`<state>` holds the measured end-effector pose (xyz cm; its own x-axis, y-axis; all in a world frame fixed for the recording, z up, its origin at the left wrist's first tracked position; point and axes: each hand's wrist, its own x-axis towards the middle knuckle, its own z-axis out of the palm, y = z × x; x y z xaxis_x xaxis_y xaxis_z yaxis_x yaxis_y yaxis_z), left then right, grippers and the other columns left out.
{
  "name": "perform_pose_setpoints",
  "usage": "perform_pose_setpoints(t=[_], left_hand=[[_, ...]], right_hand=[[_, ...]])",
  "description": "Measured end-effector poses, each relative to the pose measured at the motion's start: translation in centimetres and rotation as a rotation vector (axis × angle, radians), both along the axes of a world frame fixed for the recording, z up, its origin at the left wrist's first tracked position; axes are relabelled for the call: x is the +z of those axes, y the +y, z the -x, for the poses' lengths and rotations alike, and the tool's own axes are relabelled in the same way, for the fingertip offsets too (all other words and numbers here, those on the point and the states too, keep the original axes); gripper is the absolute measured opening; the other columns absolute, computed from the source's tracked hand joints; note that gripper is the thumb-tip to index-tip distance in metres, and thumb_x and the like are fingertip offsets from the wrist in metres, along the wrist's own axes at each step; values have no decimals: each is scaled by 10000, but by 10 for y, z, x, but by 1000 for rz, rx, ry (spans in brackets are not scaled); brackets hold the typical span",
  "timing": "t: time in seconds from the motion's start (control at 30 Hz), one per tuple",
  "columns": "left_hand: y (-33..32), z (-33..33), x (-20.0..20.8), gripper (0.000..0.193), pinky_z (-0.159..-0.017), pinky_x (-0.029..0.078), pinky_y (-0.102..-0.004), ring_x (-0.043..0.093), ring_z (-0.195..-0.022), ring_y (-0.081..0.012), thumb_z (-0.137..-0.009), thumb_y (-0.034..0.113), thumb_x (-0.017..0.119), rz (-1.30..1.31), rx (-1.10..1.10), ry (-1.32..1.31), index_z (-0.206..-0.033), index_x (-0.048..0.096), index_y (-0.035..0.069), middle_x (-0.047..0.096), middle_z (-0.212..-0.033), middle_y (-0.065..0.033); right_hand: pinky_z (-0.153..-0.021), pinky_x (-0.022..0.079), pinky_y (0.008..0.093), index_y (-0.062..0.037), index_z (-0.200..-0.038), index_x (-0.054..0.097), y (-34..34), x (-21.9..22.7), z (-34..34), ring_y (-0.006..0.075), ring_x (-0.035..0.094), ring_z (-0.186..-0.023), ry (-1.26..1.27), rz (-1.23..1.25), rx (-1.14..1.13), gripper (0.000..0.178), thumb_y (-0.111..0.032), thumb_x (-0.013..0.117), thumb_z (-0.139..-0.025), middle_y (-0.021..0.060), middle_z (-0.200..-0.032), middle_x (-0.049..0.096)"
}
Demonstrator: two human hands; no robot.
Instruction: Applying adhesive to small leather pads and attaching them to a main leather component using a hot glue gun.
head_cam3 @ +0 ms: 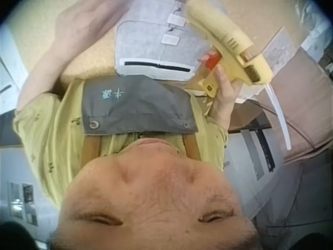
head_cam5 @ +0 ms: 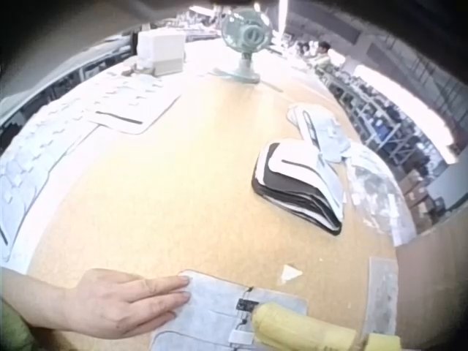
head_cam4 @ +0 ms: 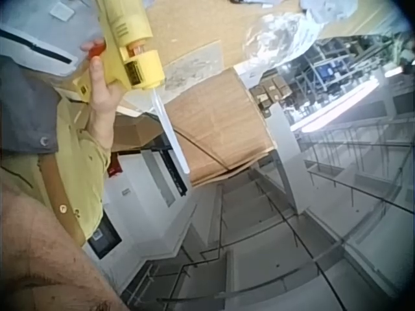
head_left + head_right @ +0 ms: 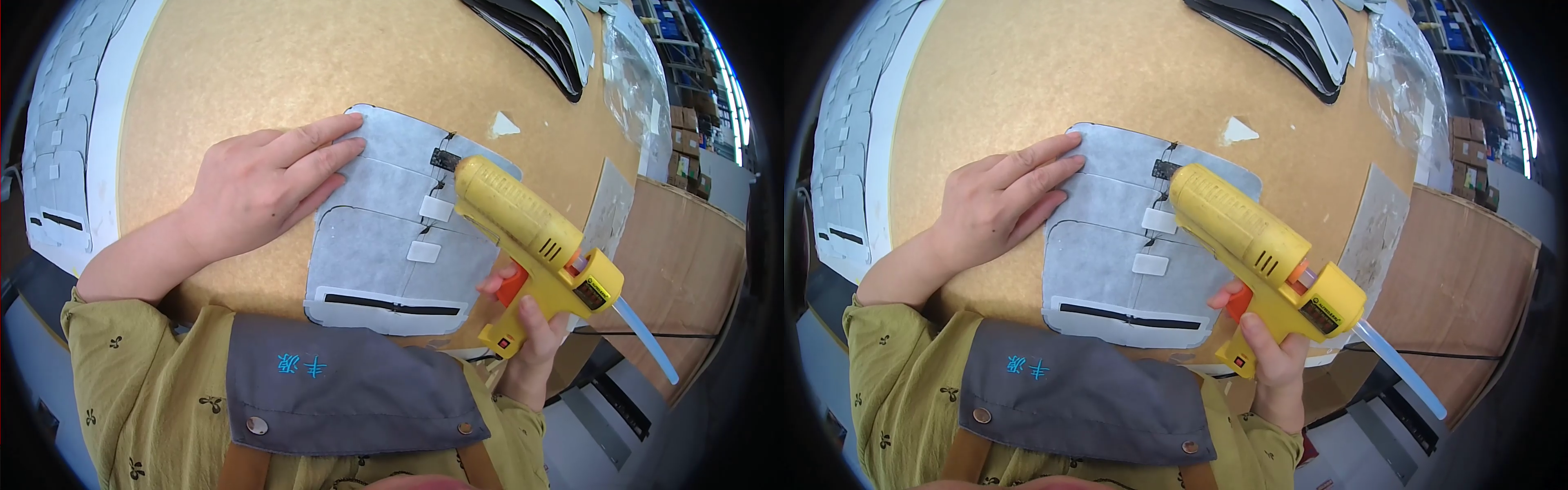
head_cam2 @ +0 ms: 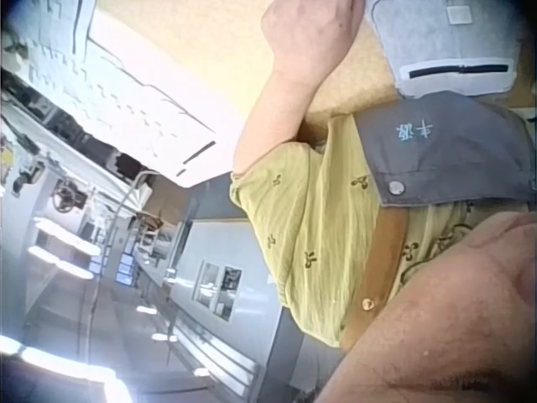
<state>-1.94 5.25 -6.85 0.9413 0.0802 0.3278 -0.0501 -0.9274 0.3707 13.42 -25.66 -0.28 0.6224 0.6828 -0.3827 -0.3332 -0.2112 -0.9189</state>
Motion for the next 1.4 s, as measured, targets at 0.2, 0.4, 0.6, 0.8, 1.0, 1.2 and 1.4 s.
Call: perform_pose_setpoints(t=[0.2,0.4,0.6,0.8,1.0,1.2,1.4], left_hand=[[0,0,1,398,-628,540,-261,661,-748,-137,-803,113,738,-3,0,8,-1196,676,115,654,-1292,-31],[-1,0,1,397,-627,540,-260,666,-757,-142,-800,111,738,-5,6,18,-1192,680,121,656,-1288,-28],[-1,-1,0,398,-623,541,-263,669,-749,-146,-794,110,742,-7,13,17,-1187,683,129,657,-1286,-25],[-1,-2,2,403,-614,538,-262,669,-739,-147,-794,112,742,-12,10,18,-1193,683,134,656,-1291,-19],[-2,-2,2,407,-606,534,-259,668,-727,-146,-798,115,741,-6,9,20,-1199,681,135,652,-1296,-19],[-2,-3,3,404,-612,540,-258,677,-738,-146,-803,116,738,-4,8,27,-1203,679,133,652,-1295,-20],[-1,-1,3,401,-615,542,-256,680,-745,-148,-807,112,736,-5,4,31,-1203,679,132,654,-1291,-23]], right_hand=[[-927,513,454,57,-1349,434,0,-5,-4,311,641,-1023,23,-36,15,487,-96,600,-917,205,-1124,618],[-923,518,444,70,-1276,498,-4,-4,-4,308,647,-1013,12,-1,-6,433,-114,617,-903,201,-1110,623],[-907,521,426,82,-1215,540,-3,-4,-3,296,650,-987,-9,-52,-53,398,-138,624,-895,200,-1089,625],[-897,520,425,86,-1197,548,-6,-3,-3,297,654,-962,-13,-26,-78,388,-149,631,-899,197,-1045,639],[-891,520,431,88,-1196,545,-8,-2,0,304,655,-960,-15,-30,-86,395,-157,638,-901,196,-1018,650],[-837,539,439,94,-1198,524,-9,-2,5,295,658,-909,-27,42,-92,462,-207,641,-867,190,-989,643],[-886,518,428,77,-1245,510,-2,-3,5,297,651,-971,27,-33,-82,435,-152,637,-897,199,-1074,635]])
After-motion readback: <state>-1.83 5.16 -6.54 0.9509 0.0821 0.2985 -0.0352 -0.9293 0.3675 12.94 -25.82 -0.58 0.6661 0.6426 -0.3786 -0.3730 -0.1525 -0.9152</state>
